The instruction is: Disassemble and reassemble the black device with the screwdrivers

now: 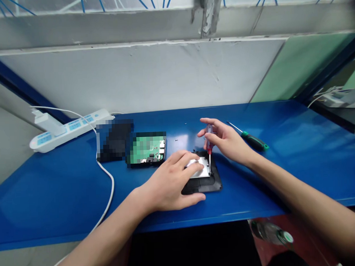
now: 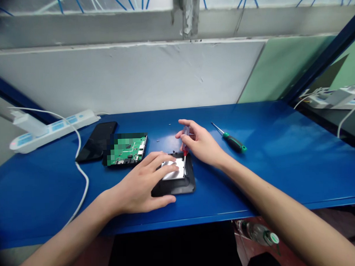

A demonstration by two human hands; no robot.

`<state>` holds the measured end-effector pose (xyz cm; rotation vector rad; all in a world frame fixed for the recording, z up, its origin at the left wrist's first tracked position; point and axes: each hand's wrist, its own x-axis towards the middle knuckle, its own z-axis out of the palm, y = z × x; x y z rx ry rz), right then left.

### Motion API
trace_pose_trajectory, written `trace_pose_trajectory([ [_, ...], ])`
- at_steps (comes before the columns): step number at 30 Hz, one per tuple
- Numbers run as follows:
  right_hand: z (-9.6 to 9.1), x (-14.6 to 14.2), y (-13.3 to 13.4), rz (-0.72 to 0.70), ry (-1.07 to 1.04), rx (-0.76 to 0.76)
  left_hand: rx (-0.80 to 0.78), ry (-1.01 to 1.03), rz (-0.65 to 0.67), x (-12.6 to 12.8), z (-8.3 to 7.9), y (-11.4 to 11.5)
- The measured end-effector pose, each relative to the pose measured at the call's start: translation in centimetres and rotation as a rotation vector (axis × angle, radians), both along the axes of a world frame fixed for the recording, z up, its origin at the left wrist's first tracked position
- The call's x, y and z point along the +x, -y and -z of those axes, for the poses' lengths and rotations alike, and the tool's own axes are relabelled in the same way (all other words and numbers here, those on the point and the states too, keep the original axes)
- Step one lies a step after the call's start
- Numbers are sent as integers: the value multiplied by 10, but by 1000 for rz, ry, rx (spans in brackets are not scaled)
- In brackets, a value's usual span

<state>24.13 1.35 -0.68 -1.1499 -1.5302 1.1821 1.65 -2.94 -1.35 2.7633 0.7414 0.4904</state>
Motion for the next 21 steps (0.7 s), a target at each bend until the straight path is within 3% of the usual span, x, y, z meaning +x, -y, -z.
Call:
trace_pose_trajectory([
  [21,0,3,-1,51,61,12,38,61,38,1,-1,2],
])
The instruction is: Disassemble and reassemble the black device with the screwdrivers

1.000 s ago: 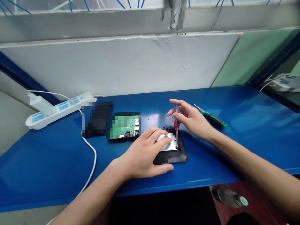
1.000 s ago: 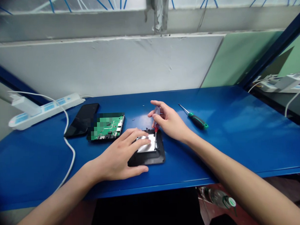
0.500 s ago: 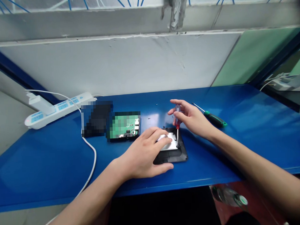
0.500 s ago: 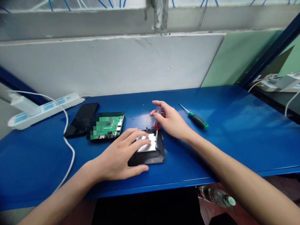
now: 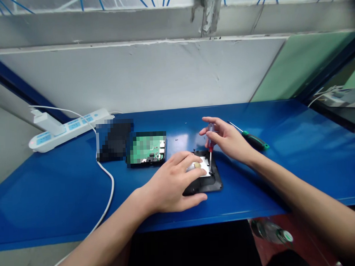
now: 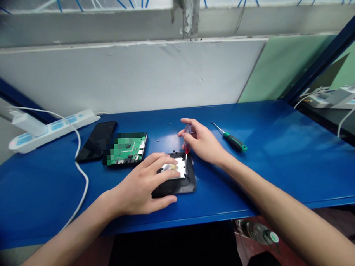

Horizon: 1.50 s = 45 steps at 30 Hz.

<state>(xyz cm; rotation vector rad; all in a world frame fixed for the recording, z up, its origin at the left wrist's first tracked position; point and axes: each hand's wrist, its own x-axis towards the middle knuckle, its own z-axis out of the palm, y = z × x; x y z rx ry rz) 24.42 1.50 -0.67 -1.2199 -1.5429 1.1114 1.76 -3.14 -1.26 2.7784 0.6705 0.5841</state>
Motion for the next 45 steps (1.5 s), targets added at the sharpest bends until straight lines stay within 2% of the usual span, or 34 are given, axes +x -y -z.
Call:
trace_pose_trajectory([
  [10,-3,0,2,9,11,38,40,-9,11,0,1,0],
  [24,-3,0,2,3,23,53,-2,-36,2,2,4,1],
  [45,-1,0,1,-11,23,59,65,-40,18,4,4,2],
])
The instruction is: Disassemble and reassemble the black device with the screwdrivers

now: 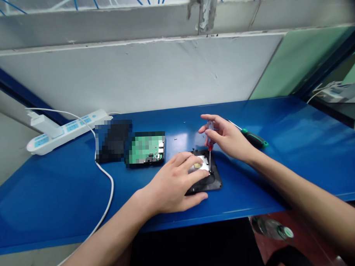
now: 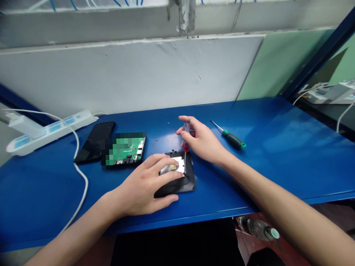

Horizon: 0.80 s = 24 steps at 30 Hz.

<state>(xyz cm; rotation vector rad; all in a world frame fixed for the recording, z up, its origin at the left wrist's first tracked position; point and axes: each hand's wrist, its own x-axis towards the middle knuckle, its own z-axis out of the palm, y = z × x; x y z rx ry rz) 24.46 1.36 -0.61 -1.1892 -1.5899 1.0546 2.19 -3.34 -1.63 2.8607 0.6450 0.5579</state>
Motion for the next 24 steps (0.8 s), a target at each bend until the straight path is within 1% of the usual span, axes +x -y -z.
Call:
trace_pose_trajectory([
  [8,-1,0,1,1,13,6,16,9,12,-1,0,0],
  [16,-2,0,1,4,17,10,4,25,-29,-1,1,-1],
  [24,0,1,-1,0,28,25,-11,17,-31,-1,1,0],
])
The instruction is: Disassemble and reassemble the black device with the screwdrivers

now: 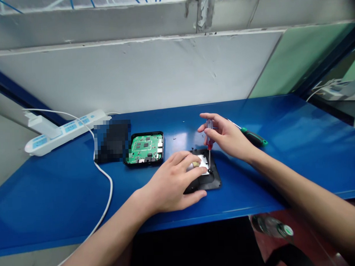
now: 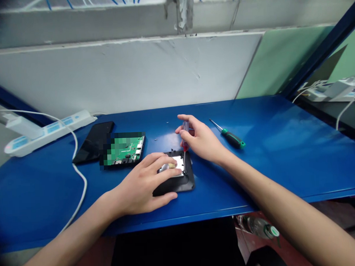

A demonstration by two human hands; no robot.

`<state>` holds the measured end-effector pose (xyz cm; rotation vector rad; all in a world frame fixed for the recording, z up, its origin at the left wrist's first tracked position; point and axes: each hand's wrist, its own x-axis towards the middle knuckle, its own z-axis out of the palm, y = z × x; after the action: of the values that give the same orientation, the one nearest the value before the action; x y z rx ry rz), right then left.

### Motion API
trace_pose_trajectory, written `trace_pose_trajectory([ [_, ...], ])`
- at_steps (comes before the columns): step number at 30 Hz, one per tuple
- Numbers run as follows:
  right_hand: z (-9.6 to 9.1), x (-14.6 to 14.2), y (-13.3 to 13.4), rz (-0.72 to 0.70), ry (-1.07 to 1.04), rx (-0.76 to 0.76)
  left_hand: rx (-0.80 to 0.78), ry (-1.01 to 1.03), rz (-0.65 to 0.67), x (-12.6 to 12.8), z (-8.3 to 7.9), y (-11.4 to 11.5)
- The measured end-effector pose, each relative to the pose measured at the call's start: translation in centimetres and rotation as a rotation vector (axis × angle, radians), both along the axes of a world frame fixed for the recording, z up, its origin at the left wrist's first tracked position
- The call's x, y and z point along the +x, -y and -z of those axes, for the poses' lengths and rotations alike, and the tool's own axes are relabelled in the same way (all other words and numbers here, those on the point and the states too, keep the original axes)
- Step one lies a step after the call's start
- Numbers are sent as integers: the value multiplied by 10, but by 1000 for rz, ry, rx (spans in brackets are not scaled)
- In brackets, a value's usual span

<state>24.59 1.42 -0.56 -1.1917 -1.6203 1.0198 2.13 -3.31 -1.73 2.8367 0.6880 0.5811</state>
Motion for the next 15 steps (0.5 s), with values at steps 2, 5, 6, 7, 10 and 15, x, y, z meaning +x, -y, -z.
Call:
trace_pose_trajectory([
  [2,0,0,0,1,-3,-1,-3,-4,3,0,0,0],
  [5,-1,-1,1,0,-10,-8,-4,-14,8,0,-1,0],
  [6,-2,-1,1,1,-11,-10,-4,-17,11,0,-1,0],
  [7,-2,-1,1,1,-10,-10,-3,-19,13,0,-1,0],
  [10,-2,-1,1,3,-6,-5,2,-19,15,0,-1,0],
  [15,0,0,1,-6,2,4,-2,-37,10,1,-1,0],
])
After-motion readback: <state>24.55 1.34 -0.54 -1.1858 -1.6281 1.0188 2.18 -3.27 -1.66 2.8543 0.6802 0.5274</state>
